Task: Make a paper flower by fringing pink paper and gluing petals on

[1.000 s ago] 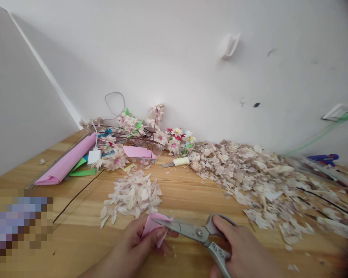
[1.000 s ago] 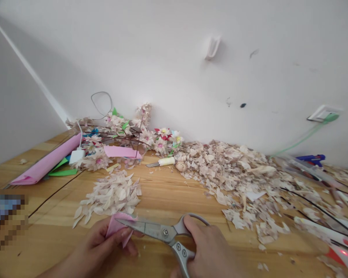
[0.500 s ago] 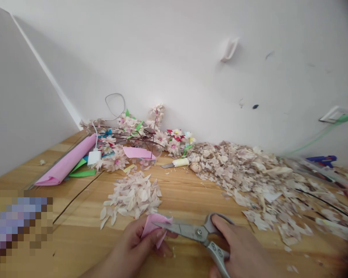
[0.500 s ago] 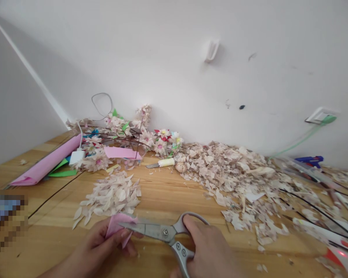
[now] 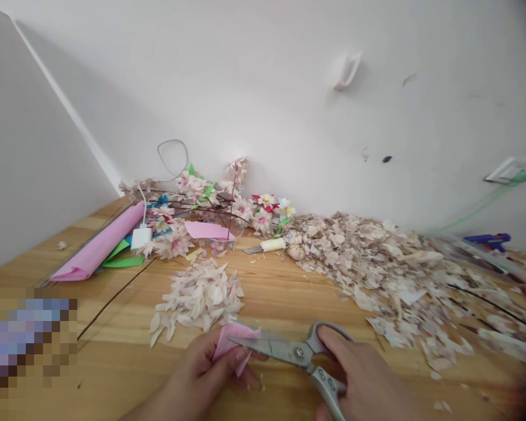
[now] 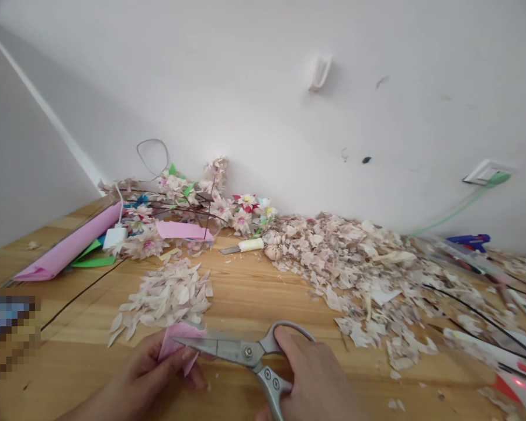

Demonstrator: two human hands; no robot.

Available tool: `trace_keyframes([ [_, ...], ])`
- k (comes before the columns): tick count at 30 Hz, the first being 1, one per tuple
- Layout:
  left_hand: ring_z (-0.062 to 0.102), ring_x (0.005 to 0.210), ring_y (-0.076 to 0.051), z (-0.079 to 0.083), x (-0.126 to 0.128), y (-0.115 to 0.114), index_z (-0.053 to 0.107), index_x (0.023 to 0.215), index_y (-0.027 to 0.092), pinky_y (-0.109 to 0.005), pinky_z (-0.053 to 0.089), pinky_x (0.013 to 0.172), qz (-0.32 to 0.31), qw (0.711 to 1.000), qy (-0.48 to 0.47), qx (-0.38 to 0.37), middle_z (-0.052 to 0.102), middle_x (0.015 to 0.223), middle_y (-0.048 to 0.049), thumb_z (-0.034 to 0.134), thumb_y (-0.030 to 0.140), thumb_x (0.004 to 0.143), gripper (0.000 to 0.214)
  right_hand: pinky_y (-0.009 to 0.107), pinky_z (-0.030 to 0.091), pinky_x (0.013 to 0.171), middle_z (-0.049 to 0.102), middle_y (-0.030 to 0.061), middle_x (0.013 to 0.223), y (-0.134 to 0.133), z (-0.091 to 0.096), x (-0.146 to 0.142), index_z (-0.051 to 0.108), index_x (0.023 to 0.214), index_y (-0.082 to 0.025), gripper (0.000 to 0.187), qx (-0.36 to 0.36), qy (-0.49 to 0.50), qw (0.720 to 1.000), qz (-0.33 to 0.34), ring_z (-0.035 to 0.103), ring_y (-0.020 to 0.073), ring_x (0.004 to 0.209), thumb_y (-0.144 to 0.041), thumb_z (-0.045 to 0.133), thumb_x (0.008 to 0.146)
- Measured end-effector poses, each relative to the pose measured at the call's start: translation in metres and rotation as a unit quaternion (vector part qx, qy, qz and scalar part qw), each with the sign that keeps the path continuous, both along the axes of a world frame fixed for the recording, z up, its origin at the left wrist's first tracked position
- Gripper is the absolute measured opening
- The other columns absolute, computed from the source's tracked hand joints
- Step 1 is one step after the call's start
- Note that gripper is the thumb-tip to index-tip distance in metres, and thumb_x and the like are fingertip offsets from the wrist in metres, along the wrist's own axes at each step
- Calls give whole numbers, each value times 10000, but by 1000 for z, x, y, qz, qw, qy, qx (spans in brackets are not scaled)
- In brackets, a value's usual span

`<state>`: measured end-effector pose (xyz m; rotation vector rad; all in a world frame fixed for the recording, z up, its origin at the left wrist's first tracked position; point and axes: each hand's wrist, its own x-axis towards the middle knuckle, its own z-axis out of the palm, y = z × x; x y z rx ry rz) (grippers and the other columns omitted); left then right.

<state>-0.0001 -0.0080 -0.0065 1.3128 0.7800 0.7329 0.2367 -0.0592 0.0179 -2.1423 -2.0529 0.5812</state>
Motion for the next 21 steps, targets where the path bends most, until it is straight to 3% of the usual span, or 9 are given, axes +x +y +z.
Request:
trace_keyframes([
  [12,615,620,-144,3,2,0,649,909,206,-222,462,621,4,1000,-12,-8,715,649,-11,539,498,769,342,239,366,578,646,-27,764,1,5,0,462,693,-244,368,24,14,1000,15,578,200,713,-374,752,509],
  [17,614,623,-146,-1,0,0,646,946,206,-226,460,624,5,1000,-14,-7,713,653,-10,536,472,784,330,254,361,590,634,-19,771,2,4,0,471,745,-237,500,31,-8,999,15,563,211,706,-411,809,421],
  [21,621,645,-154,-4,-1,1,646,933,200,-231,463,625,1,1000,-20,-9,723,684,-21,527,452,798,309,255,361,626,622,-8,829,3,3,0,486,787,-236,507,38,-17,999,21,555,210,751,-381,812,426],
])
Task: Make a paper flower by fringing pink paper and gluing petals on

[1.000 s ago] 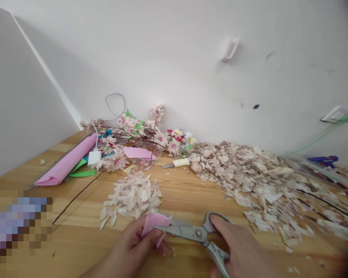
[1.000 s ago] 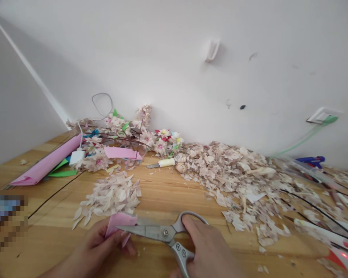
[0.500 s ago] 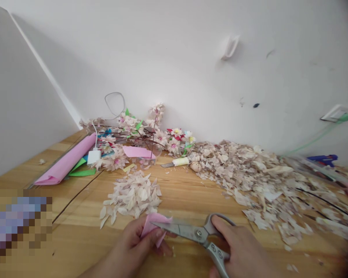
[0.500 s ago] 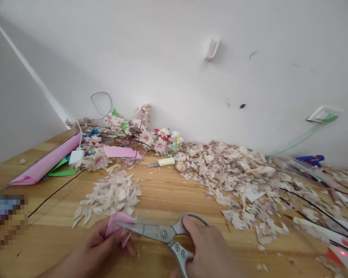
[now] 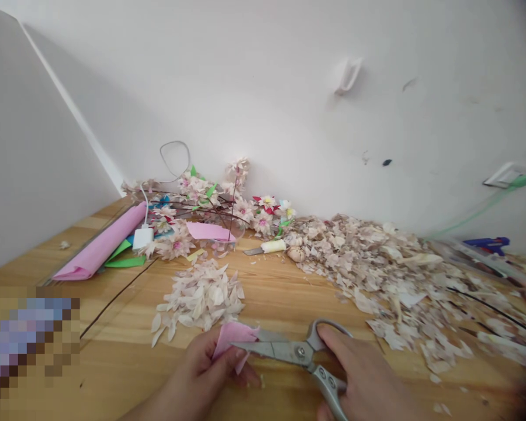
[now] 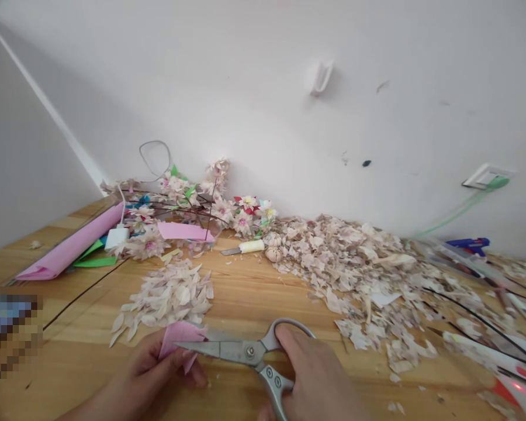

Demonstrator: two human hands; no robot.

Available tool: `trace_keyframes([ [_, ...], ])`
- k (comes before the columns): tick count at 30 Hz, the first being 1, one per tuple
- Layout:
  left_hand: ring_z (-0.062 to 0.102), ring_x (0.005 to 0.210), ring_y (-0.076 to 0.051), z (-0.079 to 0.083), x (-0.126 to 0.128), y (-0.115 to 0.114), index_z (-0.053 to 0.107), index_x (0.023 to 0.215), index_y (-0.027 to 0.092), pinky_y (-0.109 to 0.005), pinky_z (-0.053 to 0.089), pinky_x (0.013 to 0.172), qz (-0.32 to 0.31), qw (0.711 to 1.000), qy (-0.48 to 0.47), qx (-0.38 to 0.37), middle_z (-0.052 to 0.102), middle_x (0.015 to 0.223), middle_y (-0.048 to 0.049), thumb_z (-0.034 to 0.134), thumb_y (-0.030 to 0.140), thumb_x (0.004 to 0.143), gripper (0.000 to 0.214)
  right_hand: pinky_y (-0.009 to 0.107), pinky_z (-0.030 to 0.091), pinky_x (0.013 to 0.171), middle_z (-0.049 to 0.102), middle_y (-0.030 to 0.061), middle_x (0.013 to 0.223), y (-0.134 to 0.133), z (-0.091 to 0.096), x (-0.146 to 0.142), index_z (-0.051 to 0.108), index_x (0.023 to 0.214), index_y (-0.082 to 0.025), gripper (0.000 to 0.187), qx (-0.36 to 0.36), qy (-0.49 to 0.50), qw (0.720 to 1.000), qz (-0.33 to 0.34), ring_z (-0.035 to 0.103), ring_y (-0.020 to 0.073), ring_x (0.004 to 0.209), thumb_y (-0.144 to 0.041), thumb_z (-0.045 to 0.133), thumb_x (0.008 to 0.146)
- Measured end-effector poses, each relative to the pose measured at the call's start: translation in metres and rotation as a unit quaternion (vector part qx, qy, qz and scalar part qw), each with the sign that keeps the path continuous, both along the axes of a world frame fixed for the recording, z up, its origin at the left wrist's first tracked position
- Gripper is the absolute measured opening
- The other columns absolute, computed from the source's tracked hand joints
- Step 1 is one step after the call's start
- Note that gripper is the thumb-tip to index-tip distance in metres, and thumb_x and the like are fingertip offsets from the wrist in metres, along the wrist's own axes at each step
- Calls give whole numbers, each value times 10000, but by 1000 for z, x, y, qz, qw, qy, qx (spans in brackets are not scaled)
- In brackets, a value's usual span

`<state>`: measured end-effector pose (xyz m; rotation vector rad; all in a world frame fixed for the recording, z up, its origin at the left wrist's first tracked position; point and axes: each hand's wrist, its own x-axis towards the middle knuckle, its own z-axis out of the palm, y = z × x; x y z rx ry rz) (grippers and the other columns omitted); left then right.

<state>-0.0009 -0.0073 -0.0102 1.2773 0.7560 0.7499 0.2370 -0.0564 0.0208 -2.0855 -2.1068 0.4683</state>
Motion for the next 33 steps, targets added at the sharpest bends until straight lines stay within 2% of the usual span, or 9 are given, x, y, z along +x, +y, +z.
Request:
trace_keyframes([
  [10,616,645,-140,0,1,-1,639,980,221,-213,457,628,-8,1000,-3,-1,719,673,-5,517,466,800,328,235,348,570,640,-37,781,-2,-3,0,488,739,-244,494,-30,12,999,-18,556,193,683,-386,823,405],
  [21,621,616,-146,5,2,1,652,911,204,-226,465,608,2,1000,4,5,720,672,-16,539,497,769,345,236,341,549,640,-31,702,0,0,0,467,708,-244,396,-1,13,1000,1,565,187,629,-414,759,502],
  [25,632,640,-146,2,0,0,640,939,214,-227,465,622,-7,1000,-4,7,730,743,-19,525,466,794,314,236,345,568,640,-27,739,0,0,1,474,736,-248,466,-6,9,1000,-8,573,203,678,-409,797,441],
  [28,626,636,-152,1,0,-1,639,937,203,-231,464,617,0,1000,-3,7,720,676,-18,523,460,797,315,236,351,597,632,-21,790,1,-1,1,479,760,-246,527,-6,13,1000,-5,569,211,727,-387,826,389],
  [33,621,630,-153,1,2,1,642,939,200,-233,465,611,-4,1000,0,10,716,668,-22,515,466,799,326,239,352,602,628,-25,793,3,-2,0,484,776,-245,541,-16,22,1000,-11,562,211,728,-395,827,386],
])
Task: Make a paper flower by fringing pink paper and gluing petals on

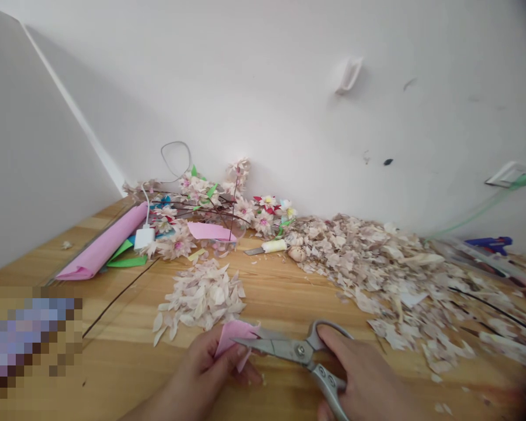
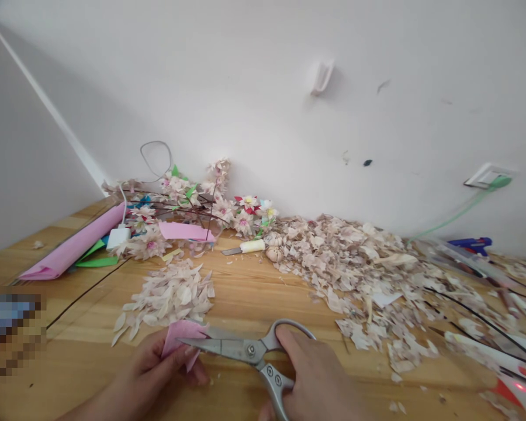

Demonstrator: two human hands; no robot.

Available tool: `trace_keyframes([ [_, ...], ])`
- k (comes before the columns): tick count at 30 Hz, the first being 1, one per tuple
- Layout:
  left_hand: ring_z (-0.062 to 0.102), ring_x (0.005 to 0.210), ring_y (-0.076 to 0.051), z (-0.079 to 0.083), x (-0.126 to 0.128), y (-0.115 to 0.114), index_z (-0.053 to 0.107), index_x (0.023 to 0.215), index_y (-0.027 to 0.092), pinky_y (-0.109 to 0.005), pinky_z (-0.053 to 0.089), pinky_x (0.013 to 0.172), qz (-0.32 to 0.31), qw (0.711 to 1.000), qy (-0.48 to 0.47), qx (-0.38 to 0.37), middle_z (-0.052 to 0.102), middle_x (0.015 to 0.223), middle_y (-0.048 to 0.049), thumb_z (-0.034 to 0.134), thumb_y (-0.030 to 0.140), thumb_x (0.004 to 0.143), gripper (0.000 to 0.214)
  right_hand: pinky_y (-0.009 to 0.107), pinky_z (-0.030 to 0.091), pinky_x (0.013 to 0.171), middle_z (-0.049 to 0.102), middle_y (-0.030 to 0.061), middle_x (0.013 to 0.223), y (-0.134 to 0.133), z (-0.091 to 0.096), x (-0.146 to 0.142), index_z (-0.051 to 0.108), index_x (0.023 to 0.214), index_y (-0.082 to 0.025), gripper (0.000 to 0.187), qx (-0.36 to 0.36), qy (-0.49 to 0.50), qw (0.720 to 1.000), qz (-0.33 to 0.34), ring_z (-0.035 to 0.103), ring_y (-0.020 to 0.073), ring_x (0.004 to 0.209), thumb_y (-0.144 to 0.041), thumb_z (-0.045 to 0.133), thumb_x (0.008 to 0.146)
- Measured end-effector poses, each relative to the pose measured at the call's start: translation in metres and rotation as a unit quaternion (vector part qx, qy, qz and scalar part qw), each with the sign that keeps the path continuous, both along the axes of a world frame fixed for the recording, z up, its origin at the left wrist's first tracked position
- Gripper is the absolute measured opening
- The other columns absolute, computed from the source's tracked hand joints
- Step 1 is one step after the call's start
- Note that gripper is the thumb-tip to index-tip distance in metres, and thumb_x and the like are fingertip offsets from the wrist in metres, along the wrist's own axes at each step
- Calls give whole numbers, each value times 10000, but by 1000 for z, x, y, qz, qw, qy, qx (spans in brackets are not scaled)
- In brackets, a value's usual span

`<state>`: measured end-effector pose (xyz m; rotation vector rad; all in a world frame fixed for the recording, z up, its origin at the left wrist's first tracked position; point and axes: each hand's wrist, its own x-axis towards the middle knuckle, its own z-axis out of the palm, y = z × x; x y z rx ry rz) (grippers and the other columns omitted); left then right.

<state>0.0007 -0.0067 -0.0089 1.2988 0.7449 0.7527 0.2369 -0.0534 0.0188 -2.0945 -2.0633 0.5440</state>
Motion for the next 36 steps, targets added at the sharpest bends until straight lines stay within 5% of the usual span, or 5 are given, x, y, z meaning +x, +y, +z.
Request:
trace_keyframes([
  [4,620,633,-146,-1,0,0,628,996,212,-226,465,619,-2,1000,3,2,720,671,-14,510,466,803,340,235,344,579,631,-34,779,-2,-1,-1,477,746,-246,508,-17,-4,1000,-5,560,202,699,-371,819,391],
  [9,622,634,-140,-1,0,0,642,952,208,-216,469,619,2,1000,7,4,731,696,-16,516,463,801,323,228,339,561,635,-34,731,-3,-1,0,465,734,-246,317,4,-10,1000,8,561,180,655,-331,714,557],
  [14,615,604,-137,2,1,-1,658,859,203,-208,464,595,8,1000,6,2,725,654,-12,534,489,776,323,229,339,538,637,-38,713,-2,1,1,473,719,-245,494,9,-5,1000,9,558,187,641,-445,802,411],
  [26,623,631,-150,3,-1,0,658,897,195,-230,460,625,6,1000,20,7,723,667,-14,515,484,792,339,233,345,566,645,-24,733,-2,4,-1,483,737,-240,311,10,-20,1000,3,567,185,657,-309,716,545],
  [36,629,651,-156,-3,-1,-1,649,916,189,-227,462,621,6,1000,10,2,724,688,-24,518,480,793,342,248,355,609,630,-16,801,-3,2,0,483,759,-239,467,-1,-18,1000,10,567,210,733,-398,788,443],
])
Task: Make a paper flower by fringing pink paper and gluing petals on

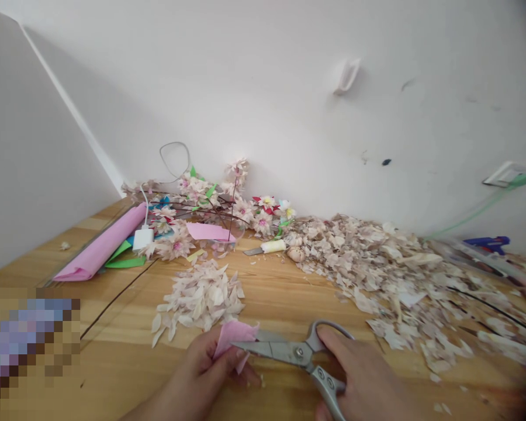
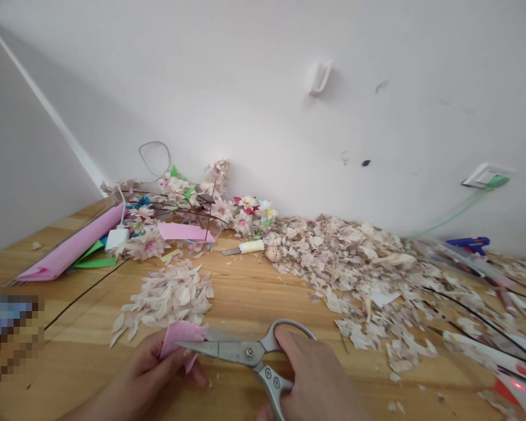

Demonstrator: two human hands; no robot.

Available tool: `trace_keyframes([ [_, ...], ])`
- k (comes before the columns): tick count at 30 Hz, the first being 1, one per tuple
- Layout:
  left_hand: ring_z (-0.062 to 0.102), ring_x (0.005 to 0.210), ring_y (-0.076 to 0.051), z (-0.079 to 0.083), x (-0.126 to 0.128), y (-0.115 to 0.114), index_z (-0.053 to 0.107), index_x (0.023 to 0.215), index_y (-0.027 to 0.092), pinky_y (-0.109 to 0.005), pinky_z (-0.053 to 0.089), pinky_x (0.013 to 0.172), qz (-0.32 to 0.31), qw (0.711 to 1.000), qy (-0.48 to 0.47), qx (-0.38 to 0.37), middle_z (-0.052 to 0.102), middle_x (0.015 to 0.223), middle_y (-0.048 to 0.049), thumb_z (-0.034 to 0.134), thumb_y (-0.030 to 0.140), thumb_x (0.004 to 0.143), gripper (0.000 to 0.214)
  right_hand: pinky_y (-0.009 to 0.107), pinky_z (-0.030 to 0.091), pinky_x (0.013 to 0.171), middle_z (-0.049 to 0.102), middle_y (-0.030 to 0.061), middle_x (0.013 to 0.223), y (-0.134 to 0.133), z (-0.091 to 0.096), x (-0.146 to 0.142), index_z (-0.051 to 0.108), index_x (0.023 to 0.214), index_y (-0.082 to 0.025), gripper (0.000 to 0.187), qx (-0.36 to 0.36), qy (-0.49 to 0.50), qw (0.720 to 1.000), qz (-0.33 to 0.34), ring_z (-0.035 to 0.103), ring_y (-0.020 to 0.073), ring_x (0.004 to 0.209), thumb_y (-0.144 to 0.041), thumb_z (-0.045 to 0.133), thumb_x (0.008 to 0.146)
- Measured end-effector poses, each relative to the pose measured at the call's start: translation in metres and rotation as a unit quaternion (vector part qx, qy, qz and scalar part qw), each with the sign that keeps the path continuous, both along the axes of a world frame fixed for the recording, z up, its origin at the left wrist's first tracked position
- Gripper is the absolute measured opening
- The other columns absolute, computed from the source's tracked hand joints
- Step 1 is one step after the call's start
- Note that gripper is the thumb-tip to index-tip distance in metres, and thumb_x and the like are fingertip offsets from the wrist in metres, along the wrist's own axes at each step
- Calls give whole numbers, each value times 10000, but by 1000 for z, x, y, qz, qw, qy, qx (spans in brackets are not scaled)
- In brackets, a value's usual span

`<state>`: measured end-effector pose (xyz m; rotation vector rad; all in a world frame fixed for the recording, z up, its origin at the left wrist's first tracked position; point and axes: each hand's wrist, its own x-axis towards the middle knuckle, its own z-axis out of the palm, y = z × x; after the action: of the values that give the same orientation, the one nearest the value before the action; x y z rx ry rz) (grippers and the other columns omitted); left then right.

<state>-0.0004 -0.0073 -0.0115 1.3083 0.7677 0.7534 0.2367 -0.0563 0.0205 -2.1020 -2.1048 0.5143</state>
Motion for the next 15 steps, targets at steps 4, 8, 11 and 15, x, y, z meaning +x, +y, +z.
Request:
trace_keyframes([
  [4,627,643,-148,0,0,0,640,969,194,-219,457,611,-10,1000,-3,3,722,680,-17,506,475,804,352,250,357,603,637,-18,803,1,0,-1,483,755,-245,520,-13,-3,1000,-12,575,221,740,-438,803,394],
  [8,636,654,-151,1,0,1,635,986,199,-225,460,618,-12,1000,-4,0,726,713,-21,506,472,805,351,244,353,594,641,-22,793,0,-1,0,484,748,-250,439,-8,-1,1000,-12,575,209,718,-415,770,459],
  [11,635,657,-152,2,0,1,636,977,204,-228,461,625,-10,1000,-3,-3,725,707,-17,502,476,806,348,245,352,595,645,-20,783,-1,-2,0,482,751,-248,345,-3,1,1000,-12,573,205,713,-361,720,529],
  [15,628,654,-152,3,0,1,634,976,203,-229,461,627,-6,1000,3,-5,724,697,-14,503,477,804,349,247,362,598,644,-22,787,-1,-1,0,485,759,-244,347,-11,6,1000,-13,568,202,719,-328,722,521],
])
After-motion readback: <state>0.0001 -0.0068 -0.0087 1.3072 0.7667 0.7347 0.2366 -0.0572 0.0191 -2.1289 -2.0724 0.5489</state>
